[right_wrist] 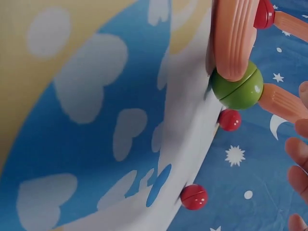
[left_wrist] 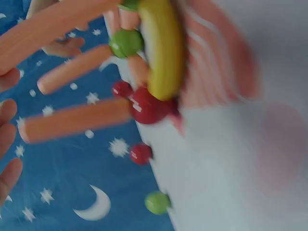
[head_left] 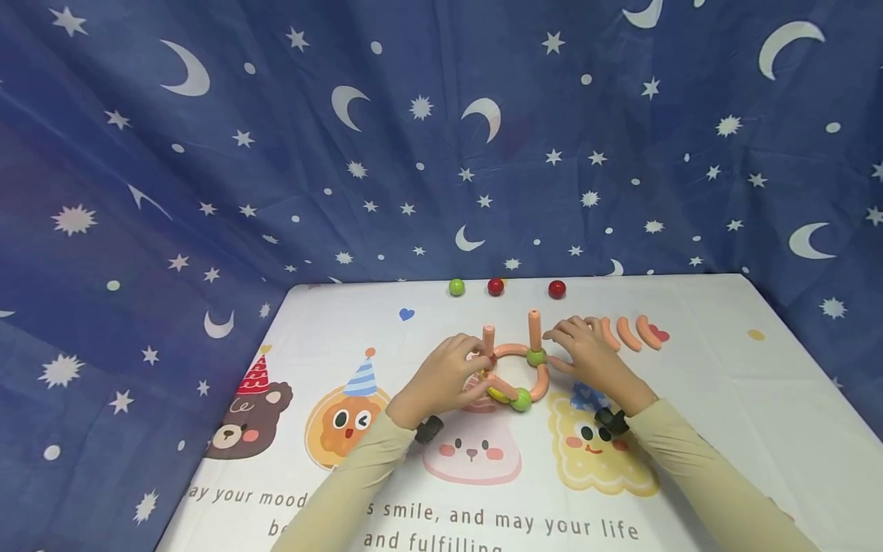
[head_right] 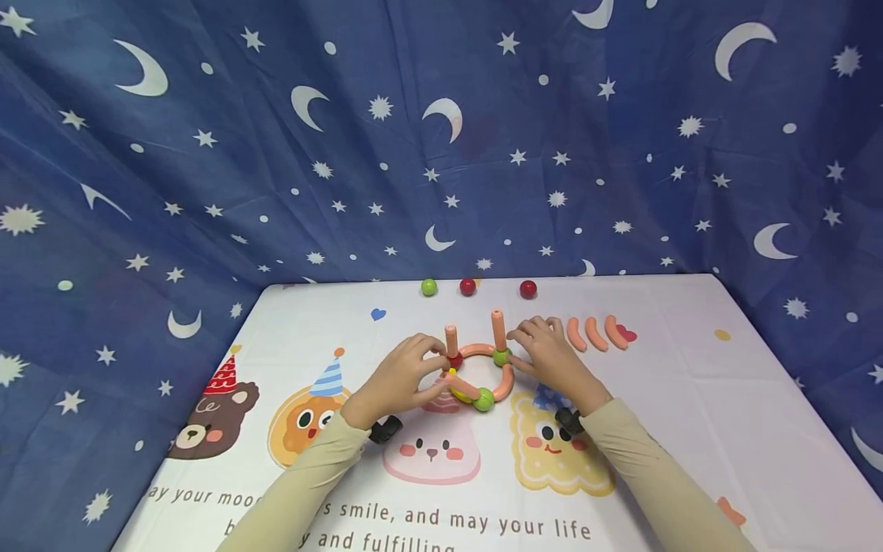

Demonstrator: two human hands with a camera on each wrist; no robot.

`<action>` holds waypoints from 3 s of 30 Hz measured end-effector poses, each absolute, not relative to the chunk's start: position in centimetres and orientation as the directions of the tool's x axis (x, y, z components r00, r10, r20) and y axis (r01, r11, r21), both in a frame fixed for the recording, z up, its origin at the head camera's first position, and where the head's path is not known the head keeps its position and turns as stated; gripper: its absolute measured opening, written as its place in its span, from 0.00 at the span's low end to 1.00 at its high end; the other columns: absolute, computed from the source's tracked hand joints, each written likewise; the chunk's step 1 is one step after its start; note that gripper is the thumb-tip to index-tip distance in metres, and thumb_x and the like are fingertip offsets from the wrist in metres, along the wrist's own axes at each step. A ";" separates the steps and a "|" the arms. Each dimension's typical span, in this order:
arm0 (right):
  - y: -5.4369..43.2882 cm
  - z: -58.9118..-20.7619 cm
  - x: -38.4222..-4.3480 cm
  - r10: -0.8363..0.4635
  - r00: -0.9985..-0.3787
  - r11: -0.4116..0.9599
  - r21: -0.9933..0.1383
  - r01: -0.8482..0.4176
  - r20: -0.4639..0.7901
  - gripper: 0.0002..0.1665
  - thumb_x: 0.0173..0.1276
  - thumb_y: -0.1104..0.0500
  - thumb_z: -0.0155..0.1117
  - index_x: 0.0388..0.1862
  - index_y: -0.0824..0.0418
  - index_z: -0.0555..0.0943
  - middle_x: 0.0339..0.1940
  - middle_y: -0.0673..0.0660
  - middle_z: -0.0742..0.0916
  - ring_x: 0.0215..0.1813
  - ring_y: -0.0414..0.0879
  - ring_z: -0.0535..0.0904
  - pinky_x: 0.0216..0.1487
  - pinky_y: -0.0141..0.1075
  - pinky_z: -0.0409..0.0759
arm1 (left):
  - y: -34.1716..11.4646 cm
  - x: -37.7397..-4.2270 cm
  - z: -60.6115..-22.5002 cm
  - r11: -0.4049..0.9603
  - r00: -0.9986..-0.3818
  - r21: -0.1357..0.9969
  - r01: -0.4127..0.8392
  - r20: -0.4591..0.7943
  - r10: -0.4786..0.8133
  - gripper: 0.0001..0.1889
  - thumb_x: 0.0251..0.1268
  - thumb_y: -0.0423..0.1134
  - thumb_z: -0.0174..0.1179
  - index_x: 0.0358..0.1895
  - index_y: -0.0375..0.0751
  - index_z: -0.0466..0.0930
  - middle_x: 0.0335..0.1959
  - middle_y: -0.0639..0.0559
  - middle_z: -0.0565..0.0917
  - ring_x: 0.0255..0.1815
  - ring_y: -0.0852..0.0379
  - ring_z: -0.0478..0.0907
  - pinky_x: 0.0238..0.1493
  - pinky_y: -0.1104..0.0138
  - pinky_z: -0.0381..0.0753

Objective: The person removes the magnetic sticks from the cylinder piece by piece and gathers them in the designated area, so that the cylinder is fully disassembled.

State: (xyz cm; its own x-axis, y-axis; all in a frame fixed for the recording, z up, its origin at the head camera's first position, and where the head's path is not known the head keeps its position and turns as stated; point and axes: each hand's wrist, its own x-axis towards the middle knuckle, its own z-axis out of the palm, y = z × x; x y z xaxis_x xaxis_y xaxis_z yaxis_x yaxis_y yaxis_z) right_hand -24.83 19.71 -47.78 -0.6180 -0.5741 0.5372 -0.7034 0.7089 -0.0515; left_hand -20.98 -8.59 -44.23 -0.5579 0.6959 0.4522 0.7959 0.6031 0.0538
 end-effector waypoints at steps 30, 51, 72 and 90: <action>17.0 -48.7 -26.4 -0.561 -0.712 0.729 -0.154 -0.666 0.422 0.14 0.54 0.51 0.72 0.36 0.57 0.82 0.36 0.53 0.85 0.44 0.50 0.77 0.47 0.49 0.62 | -10.9 -23.9 -43.9 0.761 -0.730 0.041 0.648 0.320 0.604 0.15 0.60 0.46 0.61 0.49 0.49 0.78 0.44 0.52 0.77 0.42 0.56 0.73 0.46 0.64 0.74; 16.3 -48.7 -26.6 -0.632 -0.668 0.670 -0.157 -0.726 0.393 0.12 0.53 0.57 0.73 0.36 0.55 0.81 0.35 0.52 0.84 0.41 0.47 0.74 0.49 0.48 0.62 | -10.5 -25.6 -43.1 0.745 -0.679 0.017 0.666 0.427 0.597 0.08 0.63 0.45 0.59 0.41 0.49 0.80 0.41 0.51 0.76 0.40 0.55 0.73 0.42 0.64 0.74; 13.2 -48.2 -27.3 -0.672 -0.609 0.602 -0.168 -0.781 0.422 0.12 0.49 0.55 0.76 0.31 0.55 0.83 0.28 0.47 0.81 0.35 0.43 0.70 0.46 0.43 0.62 | -11.5 -25.7 -43.6 0.756 -0.694 0.053 0.652 0.443 0.567 0.06 0.62 0.43 0.59 0.40 0.49 0.80 0.40 0.51 0.76 0.38 0.55 0.72 0.38 0.64 0.73; 15.0 -48.9 -27.4 -0.690 -0.643 0.636 -0.146 -0.757 0.331 0.12 0.50 0.54 0.75 0.32 0.54 0.82 0.29 0.48 0.81 0.37 0.43 0.71 0.45 0.44 0.60 | -16.1 -25.8 -47.7 0.830 -0.807 0.039 0.556 0.263 0.528 0.06 0.62 0.43 0.60 0.39 0.49 0.83 0.40 0.50 0.76 0.37 0.54 0.72 0.38 0.62 0.74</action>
